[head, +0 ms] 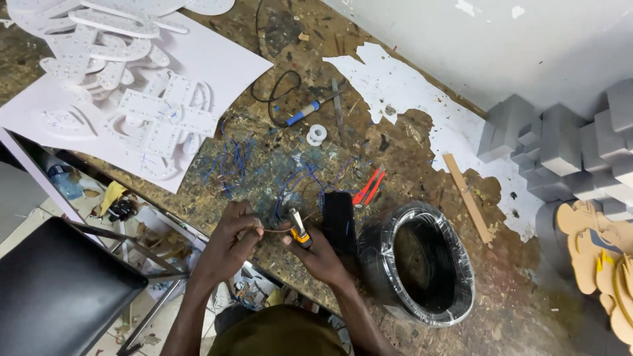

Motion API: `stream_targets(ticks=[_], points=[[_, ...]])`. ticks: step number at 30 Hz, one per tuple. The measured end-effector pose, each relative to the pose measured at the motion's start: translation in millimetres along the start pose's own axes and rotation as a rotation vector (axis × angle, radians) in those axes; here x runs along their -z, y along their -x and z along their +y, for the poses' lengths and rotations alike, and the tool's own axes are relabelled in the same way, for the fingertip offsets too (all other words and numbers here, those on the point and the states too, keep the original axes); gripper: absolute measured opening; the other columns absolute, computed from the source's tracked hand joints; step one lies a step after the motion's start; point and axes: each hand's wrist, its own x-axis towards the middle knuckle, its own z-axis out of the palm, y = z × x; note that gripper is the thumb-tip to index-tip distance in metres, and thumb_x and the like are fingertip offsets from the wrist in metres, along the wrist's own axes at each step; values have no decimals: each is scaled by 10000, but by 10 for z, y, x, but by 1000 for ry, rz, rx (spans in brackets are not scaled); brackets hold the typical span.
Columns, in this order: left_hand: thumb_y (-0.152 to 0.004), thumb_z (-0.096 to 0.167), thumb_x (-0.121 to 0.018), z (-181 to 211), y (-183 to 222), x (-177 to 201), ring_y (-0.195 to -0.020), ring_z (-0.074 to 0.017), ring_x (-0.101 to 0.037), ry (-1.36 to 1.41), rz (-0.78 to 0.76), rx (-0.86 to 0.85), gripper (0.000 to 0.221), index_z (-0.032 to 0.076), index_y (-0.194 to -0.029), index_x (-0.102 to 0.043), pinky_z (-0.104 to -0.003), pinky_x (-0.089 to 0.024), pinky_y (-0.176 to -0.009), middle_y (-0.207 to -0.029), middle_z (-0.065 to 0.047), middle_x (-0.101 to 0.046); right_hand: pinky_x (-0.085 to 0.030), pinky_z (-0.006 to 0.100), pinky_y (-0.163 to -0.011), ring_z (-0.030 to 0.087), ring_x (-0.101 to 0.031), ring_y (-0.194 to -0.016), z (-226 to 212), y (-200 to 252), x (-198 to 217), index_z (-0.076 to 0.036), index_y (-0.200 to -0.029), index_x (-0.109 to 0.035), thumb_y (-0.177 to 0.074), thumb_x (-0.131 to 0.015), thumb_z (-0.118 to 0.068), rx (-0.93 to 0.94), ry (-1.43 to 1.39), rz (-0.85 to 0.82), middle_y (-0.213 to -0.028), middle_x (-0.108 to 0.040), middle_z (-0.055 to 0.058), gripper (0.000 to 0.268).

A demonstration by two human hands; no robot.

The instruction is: Using pliers to strip insulation from and cut small blue wires on a cluttered workbench

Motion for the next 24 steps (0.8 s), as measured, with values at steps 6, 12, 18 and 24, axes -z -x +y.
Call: stream_targets(ticks=[6, 12, 18, 24], points=[[-1096, 119, -739, -139, -40, 376, -1230, -428, -591, -339, 333, -175, 176, 121, -1264, -685, -650, -561, -978, -1323, -153, -467, -557, 427, -875, 145, -601, -896, 284, -242, -230, 40, -1299, -754, -1122, -749, -112, -16, -14, 106, -958, -726, 127, 233], [-1132, 349, -622, -414, -30, 156, -749, -123, -612, -84, 208, -64, 259, 162, -1105, -800, -284, -481, -572, -995, -16, -715, -537, 485, -1188, 325, -682, -1473, -15, -488, -654, -152, -1574, -671, -961, -765, -441, -562, 94, 299, -1577, -746, 115, 684], [-1114, 228, -705, -320, -194, 310, -1066, -282, -751, 17, 242, -152, 168, 73, -1141, -764, -440, -653, -889, -1125, -101, -730, -527, 434, -844, 224, -656, -884, 91, -600, -1038, -57, -1092, -760, -1053, -644, -151, -274, -46, 231, -968, -747, 87, 154], [-1149, 280, -612, -432, -195, 472, -1085, -301, -774, -8, 108, -116, 265, 88, -1156, -793, -451, -685, -823, -1186, -106, -763, -586, 436, -881, 258, -727, -955, 166, -617, -1094, -55, -1171, -774, -1048, -681, -147, -209, -14, 294, -1053, -795, 108, 180]])
